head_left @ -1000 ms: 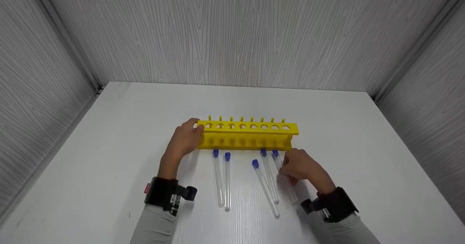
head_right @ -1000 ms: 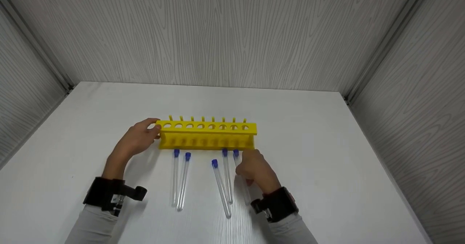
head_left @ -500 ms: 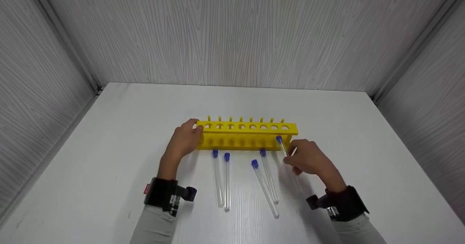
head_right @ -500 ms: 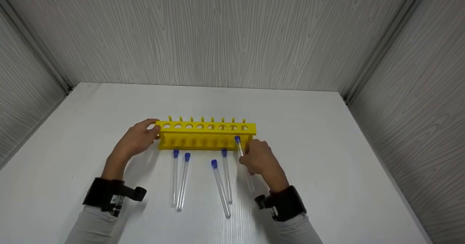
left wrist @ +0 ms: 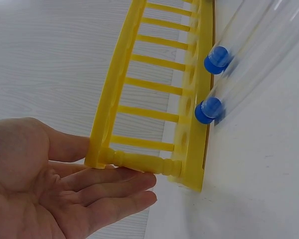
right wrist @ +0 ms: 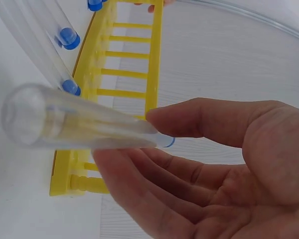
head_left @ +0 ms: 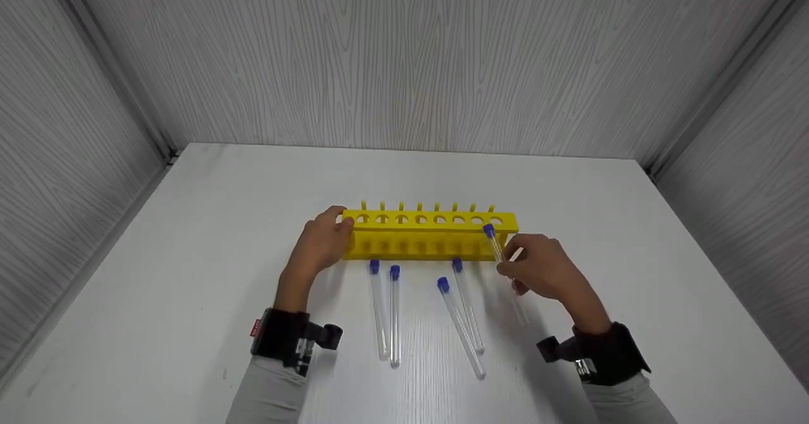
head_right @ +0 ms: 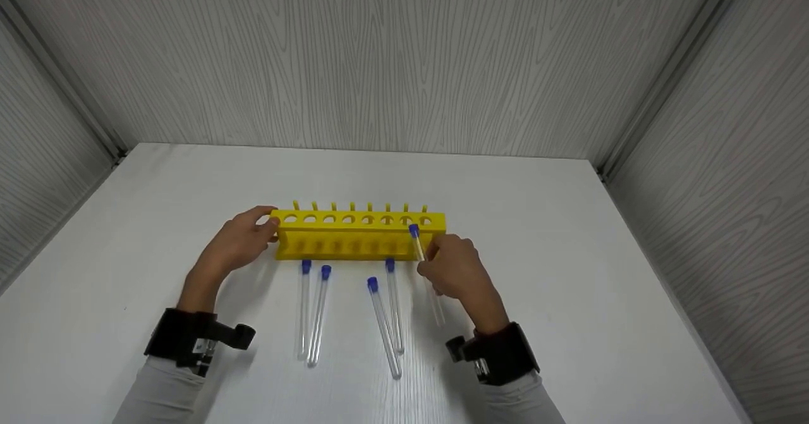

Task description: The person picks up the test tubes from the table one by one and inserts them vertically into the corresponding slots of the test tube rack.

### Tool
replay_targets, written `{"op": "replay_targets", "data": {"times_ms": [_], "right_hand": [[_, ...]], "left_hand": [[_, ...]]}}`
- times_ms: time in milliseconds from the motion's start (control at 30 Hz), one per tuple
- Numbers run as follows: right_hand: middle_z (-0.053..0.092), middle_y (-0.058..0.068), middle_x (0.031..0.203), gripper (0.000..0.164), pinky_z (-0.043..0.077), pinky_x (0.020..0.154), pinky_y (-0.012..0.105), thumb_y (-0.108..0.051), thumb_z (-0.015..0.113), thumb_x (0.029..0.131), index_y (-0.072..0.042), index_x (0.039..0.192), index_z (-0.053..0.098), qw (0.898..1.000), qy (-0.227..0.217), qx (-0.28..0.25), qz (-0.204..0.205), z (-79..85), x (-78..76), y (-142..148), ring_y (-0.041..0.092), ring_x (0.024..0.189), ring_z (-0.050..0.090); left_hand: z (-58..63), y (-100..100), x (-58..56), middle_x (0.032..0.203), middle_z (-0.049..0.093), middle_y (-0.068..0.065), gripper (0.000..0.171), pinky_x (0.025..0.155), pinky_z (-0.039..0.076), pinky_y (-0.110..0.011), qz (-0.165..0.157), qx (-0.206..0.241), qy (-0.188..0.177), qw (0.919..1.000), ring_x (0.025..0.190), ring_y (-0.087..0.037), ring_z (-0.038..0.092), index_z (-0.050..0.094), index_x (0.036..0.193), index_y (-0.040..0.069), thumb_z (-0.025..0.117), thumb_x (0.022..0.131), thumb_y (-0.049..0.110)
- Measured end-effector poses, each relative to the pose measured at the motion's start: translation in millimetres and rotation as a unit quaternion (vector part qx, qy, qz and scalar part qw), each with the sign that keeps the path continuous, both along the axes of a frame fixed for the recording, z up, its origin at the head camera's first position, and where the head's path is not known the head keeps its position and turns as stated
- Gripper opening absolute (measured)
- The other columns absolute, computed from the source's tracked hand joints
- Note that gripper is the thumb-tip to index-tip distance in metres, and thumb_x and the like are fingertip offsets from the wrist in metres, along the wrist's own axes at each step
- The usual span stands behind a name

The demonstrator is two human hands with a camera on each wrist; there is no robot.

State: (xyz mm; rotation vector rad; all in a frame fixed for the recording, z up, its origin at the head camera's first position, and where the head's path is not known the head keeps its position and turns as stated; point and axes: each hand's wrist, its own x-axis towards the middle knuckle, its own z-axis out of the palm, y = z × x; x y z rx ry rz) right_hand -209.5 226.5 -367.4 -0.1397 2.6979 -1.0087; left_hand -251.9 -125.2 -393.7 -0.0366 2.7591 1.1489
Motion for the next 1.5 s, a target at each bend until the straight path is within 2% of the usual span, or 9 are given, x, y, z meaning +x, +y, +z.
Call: {"op": "replay_targets", "data": {"times_ms": [233,467,667,900,1067,1267,1400,1500], "right_hand": [[0.075,0.023,0.097,0.029,0.061,0.068,0.037,-0.021,0.066,0.096,0.000,0.116,0.064,0.997,0.053,-0.035,-0.051,-1.5,-3.3,0.9,0.019,0.065,0.070],[0.075,0.022,0.101,0.030,0.062,0.069,0.032,-0.024,0.067,0.096,-0.002,0.118,0.065,0.984,0.121,-0.083,-0.100,-7.2,-9.4,2.5,0.025,0.075,0.074],[0.076,0.019,0.105,0.031,0.060,0.068,0.023,-0.024,0.069,0.097,-0.004,0.120,0.065,0.963,0.190,-0.128,-0.140,-8.6,-10.7,3.0,0.024,0.079,0.075],[0.077,0.017,0.102,0.027,0.060,0.073,0.022,-0.023,0.070,0.097,-0.004,0.116,0.065,0.934,0.257,-0.187,-0.161,-8.2,-9.8,2.2,0.025,0.084,0.076],[0.077,0.014,0.101,0.028,0.059,0.076,0.019,-0.026,0.069,0.097,-0.006,0.116,0.064,0.915,0.292,-0.206,-0.185,-6.4,-9.0,0.3,0.019,0.083,0.076],[0.076,0.014,0.103,0.027,0.058,0.079,0.019,-0.020,0.068,0.098,-0.004,0.120,0.063,0.892,0.325,-0.241,-0.202,-7.7,-11.7,-0.5,0.025,0.089,0.075],[0.073,0.010,0.108,0.027,0.058,0.079,0.018,-0.016,0.068,0.098,-0.002,0.121,0.061,0.882,0.332,-0.263,-0.206,-8.5,-13.8,-0.6,0.019,0.092,0.074],[0.070,0.008,0.109,0.027,0.058,0.080,0.018,-0.016,0.068,0.098,-0.002,0.120,0.061,0.880,0.335,-0.268,-0.204,-9.3,-14.6,-0.8,0.015,0.092,0.074]], "left_hand": [[0.5,0.5,0.1,0.158,0.042,-0.021,0.053,0.118,0.033,-0.057,0.004,0.001,-0.002,1.0000,0.143,-0.039,0.040,0.036,0.157,0.007,0.035,0.110,0.032],[-0.6,0.9,-0.3,0.157,0.043,-0.021,0.053,0.117,0.034,-0.057,0.003,0.002,0.000,1.0000,0.139,-0.037,0.045,0.037,0.156,0.007,0.035,0.110,0.033],[-1.5,0.7,-0.9,0.156,0.044,-0.022,0.053,0.116,0.035,-0.057,0.003,0.001,0.003,1.0000,0.139,-0.038,0.045,0.037,0.156,0.006,0.036,0.110,0.032],[-1.7,1.0,-1.6,0.155,0.046,-0.022,0.053,0.116,0.036,-0.055,0.005,-0.006,0.002,1.0000,0.136,-0.037,0.048,0.038,0.155,0.005,0.035,0.109,0.031],[-1.5,0.8,-2.2,0.155,0.046,-0.021,0.052,0.117,0.036,-0.055,0.008,-0.003,-0.005,1.0000,0.135,-0.035,0.050,0.038,0.156,0.006,0.036,0.110,0.031],[-1.4,-0.7,-2.3,0.155,0.045,-0.022,0.053,0.116,0.036,-0.055,0.004,0.001,-0.003,1.0000,0.136,-0.036,0.049,0.038,0.155,0.005,0.036,0.109,0.032],[-1.1,-1.1,-2.2,0.155,0.045,-0.022,0.053,0.115,0.037,-0.054,0.006,0.005,-0.001,1.0000,0.131,-0.035,0.050,0.038,0.155,0.005,0.037,0.109,0.032],[-1.1,-1.2,-2.3,0.155,0.045,-0.022,0.053,0.114,0.038,-0.053,0.007,0.005,-0.003,1.0000,0.128,-0.033,0.051,0.038,0.155,0.005,0.038,0.109,0.032]]}}
